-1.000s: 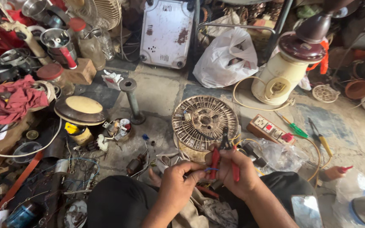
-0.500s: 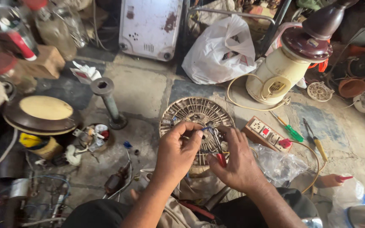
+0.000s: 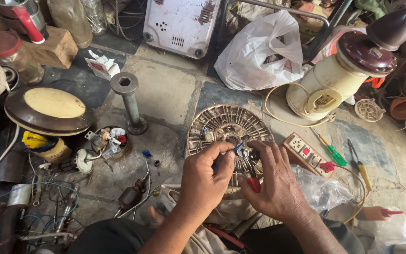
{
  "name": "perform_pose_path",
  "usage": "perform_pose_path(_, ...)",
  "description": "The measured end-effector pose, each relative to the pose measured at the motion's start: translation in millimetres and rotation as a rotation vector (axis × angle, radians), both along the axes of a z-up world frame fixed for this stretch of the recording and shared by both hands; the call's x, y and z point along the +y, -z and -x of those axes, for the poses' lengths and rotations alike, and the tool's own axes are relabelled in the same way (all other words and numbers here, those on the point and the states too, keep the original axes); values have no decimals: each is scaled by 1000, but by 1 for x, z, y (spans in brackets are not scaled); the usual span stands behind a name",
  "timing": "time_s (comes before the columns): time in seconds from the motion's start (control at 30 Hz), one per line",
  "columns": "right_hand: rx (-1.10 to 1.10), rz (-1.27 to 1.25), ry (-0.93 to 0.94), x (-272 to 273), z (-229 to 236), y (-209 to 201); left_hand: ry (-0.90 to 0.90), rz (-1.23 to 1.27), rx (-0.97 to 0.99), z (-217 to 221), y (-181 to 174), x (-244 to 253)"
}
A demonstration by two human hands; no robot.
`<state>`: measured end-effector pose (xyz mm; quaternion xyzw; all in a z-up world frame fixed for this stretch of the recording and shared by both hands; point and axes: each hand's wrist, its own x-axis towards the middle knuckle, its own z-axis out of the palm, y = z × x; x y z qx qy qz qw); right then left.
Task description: The person repairs a ceiling fan motor by hand, using pliers to strip and twist wires, and a metal bar to probe the internal components while sitting on the floor.
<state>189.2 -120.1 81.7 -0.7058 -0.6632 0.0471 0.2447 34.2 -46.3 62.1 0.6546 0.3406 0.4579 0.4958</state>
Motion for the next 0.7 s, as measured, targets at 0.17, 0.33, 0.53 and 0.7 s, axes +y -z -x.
perform_pose_path(0.17,-98,2,-47,0,2,-4,-28,-132,2,6,3,-1)
perform_pose_path(0.33,-92,8,-27,3,7,-5,-17,-33,-15,10,6,1)
perform_pose_path(0.53,-80,-49,31,5,11,1,-38,-93,-38,13,12,4)
perform_pose_path(0.7,-96,-56,63,5,10,8,-15,-39,-32,12,11,4)
